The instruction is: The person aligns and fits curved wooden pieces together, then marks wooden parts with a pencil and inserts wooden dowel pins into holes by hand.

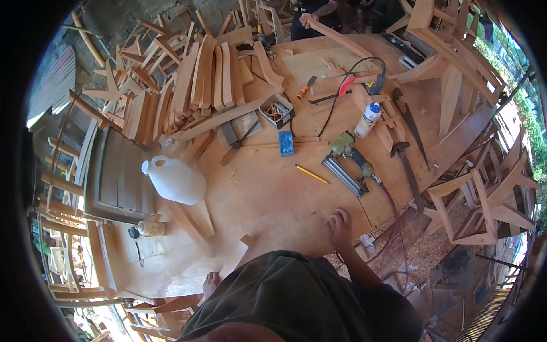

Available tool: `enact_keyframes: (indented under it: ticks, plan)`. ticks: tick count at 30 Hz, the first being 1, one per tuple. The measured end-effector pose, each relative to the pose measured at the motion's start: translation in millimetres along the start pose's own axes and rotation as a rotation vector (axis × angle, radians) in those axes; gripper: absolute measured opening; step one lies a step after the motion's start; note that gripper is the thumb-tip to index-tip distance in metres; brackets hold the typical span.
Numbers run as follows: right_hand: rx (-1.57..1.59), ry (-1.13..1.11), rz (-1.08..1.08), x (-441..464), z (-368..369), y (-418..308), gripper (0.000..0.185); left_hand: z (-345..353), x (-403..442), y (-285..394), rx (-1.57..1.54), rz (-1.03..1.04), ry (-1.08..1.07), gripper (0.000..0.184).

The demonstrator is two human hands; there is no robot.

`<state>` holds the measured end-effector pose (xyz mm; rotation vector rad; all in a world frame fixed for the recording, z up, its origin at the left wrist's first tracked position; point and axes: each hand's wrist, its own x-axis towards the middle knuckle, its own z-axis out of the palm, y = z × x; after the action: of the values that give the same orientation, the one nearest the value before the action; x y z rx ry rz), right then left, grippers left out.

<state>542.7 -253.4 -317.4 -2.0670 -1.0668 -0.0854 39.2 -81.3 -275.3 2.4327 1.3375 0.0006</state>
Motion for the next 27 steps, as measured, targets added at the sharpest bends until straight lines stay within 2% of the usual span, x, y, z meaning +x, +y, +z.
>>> enact_keyframes:
  ticks: [10, 15, 19, 21, 23, 27]
  plan:
    - [0.03, 0.02, 0.013, 0, 4, 2, 0.026, 16, -2, -23, -0.027, 0.001, -0.025, 0.054]
    - [0.021, 0.017, -0.013, 1, 2, 0, 0.025, 9, -1, -13, -0.019, -0.033, -0.035, 0.054]
    - [0.025, -0.007, -0.023, 5, 3, 4, 0.035, 10, -2, -12, -0.02, -0.012, 0.005, 0.053]
    - [0.02, 0.021, -0.061, 13, -5, -18, 0.042, 2, -4, -7, -0.02, -0.017, 0.004, 0.052]
    - [0.087, 0.065, -0.15, 46, -13, -45, 0.058, 1, -3, 1, -0.027, -0.019, 0.007, 0.052]
    - [0.028, 0.266, -0.4, 153, -50, -108, 0.074, -2, 0, 2, -0.022, -0.037, 0.011, 0.051]
